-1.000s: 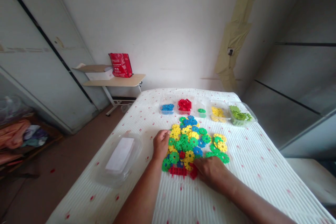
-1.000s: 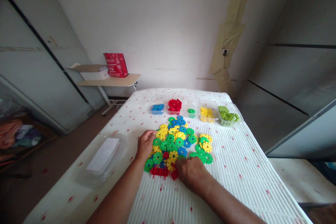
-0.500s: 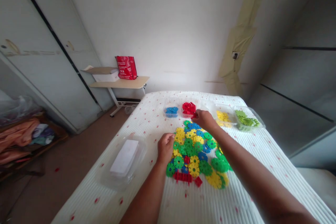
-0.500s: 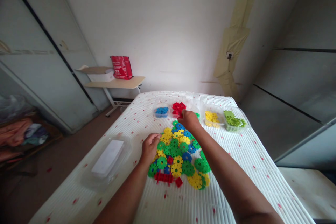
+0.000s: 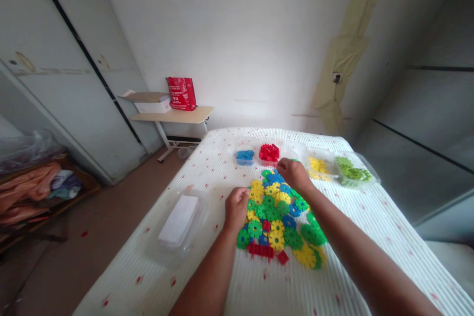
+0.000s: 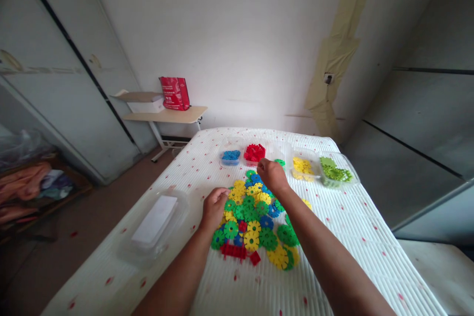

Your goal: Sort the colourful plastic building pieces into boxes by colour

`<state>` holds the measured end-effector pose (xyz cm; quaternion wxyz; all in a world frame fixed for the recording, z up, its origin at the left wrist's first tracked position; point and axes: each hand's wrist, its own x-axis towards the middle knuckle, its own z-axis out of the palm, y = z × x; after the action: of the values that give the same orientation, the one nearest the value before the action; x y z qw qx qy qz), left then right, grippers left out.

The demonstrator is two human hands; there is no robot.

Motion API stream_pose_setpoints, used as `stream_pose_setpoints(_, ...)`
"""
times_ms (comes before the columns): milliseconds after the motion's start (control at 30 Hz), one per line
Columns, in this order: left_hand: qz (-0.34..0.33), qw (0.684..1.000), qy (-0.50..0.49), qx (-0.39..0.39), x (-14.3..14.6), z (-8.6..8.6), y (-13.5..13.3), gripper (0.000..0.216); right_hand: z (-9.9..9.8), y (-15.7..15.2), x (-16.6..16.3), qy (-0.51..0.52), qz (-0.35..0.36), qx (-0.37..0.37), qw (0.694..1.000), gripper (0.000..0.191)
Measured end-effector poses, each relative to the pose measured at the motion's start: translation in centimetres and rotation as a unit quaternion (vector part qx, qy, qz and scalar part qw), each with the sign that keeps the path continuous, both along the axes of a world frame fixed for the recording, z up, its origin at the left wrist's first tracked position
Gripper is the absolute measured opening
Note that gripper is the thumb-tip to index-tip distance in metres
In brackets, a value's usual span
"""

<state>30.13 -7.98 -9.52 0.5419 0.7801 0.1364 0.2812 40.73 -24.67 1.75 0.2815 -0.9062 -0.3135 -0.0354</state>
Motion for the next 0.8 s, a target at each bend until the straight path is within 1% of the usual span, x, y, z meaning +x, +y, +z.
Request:
stream_pose_setpoints(33, 0.000, 1.000, 0.001, 0.002, 0.0, 0.0, 0.0, 0.021, -0.4, -0.8, -0.9, 0.007, 0.005, -0.002, 1.000, 0.021)
stream_pose_setpoints(100, 0.002, 1.000, 0.003, 0.004, 0.0, 0.0, 0.0, 0.021, -1.2, -2.5, -3.1, 0.026, 0.046, 0.002, 0.999, 0.021)
stream_pose_setpoints(167, 0.004, 1.000, 0.003, 0.005, -0.1, 0.1, 0.0, 0.021, -2.0, -4.2, -5.8, 0.054, 0.132, 0.019, 0.990, 0.020)
stream_pose_setpoints(233, 0.004, 1.000, 0.005, 0.007, -0.1, 0.1, 0.0, 0.021, -2.9, -5.5, -8.7, 0.076, 0.184, 0.015, 0.980, 0.015)
stream_pose_setpoints(300, 0.005, 1.000, 0.009, 0.007, -0.1, 0.1, -0.1, 0.021, -4.0, -6.3, -11.3, 0.075, 0.208, -0.012, 0.975, 0.011)
stream_pose_setpoints(400, 0.005, 1.000, 0.011, -0.005, 0.0, 0.0, -0.1, 0.021, -6.0, -6.4, -13.9, 0.026, 0.216, -0.067, 0.974, 0.013)
stream_pose_setpoints(500, 0.003, 1.000, 0.009, -0.012, 0.1, -0.2, -0.1, 0.022, -7.8, -5.8, -14.6, -0.027, 0.198, -0.104, 0.974, 0.012)
stream_pose_setpoints(567, 0.005, 1.000, 0.013, -0.009, 0.2, -0.4, 0.0, 0.022, -8.2, -5.5, -14.3, -0.035, 0.189, -0.100, 0.976, 0.012)
stream_pose_setpoints(633, 0.006, 1.000, 0.015, -0.004, 0.2, -0.5, 0.0, 0.022, -7.8, -5.4, -13.7, -0.026, 0.177, -0.080, 0.981, 0.015)
stream_pose_setpoints(700, 0.005, 1.000, 0.013, 0.000, 0.2, -0.4, 0.1, 0.022, -7.0, -5.3, -13.0, -0.028, 0.151, -0.057, 0.986, 0.016)
stream_pose_setpoints(800, 0.004, 1.000, 0.008, 0.005, 0.1, -0.1, 0.0, 0.021, -5.7, -4.5, -11.9, -0.061, 0.131, -0.055, 0.988, 0.019)
